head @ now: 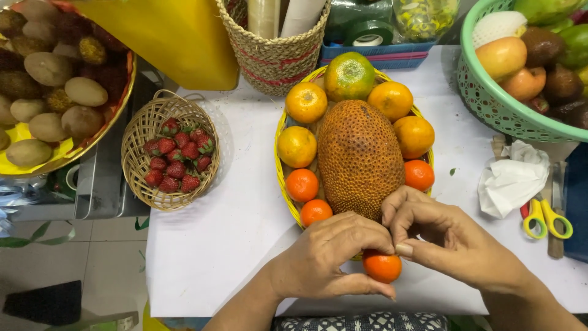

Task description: The person is cleaning various fruits with a cloth and arranging them into a decorative basket on a table.

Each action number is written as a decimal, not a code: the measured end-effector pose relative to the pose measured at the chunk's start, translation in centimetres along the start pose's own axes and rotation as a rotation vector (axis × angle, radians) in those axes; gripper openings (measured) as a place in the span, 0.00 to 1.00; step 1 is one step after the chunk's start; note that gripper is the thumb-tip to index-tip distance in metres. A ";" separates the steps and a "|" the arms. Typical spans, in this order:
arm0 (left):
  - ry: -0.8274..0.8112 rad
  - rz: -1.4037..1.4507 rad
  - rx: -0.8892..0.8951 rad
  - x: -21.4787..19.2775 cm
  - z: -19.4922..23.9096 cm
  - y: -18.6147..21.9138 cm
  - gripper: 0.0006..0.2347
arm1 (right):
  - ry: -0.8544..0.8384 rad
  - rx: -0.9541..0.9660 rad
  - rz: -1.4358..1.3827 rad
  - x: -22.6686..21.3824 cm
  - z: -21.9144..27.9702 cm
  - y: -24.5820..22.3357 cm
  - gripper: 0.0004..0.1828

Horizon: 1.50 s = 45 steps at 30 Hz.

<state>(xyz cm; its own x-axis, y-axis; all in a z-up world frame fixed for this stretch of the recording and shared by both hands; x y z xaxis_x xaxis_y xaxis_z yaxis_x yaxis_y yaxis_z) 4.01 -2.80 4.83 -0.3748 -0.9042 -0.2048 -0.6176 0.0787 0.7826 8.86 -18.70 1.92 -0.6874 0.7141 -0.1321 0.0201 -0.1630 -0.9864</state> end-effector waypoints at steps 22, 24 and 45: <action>0.068 -0.061 -0.009 -0.1 0.2 -0.6 0.20 | 0.459 -0.221 0.390 0.7 3.1 -1.7 0.08; 0.050 -0.067 -0.010 0.1 0.2 -0.6 0.20 | 0.453 -0.167 0.297 0.6 3.2 -0.9 0.07; 0.113 -0.127 -0.028 -0.4 0.2 -0.6 0.20 | 0.401 -0.251 0.559 1.3 3.3 -2.2 0.19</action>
<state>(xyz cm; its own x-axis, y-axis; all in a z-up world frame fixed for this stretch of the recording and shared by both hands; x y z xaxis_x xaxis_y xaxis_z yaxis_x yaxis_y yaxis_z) 4.41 -2.45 4.34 -0.2140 -0.9476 -0.2370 -0.6348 -0.0495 0.7711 5.57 -19.67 4.20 -0.2081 0.7718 -0.6008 0.4890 -0.4498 -0.7473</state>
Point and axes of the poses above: each hand's wrist, its own z-axis away from the middle knuckle, its own x-axis out of the palm, y = z × x, the point moved 7 cm from there along -z, towards the middle knuckle, and after that the axes turned 2 degrees about z, right-handed, at the moved point
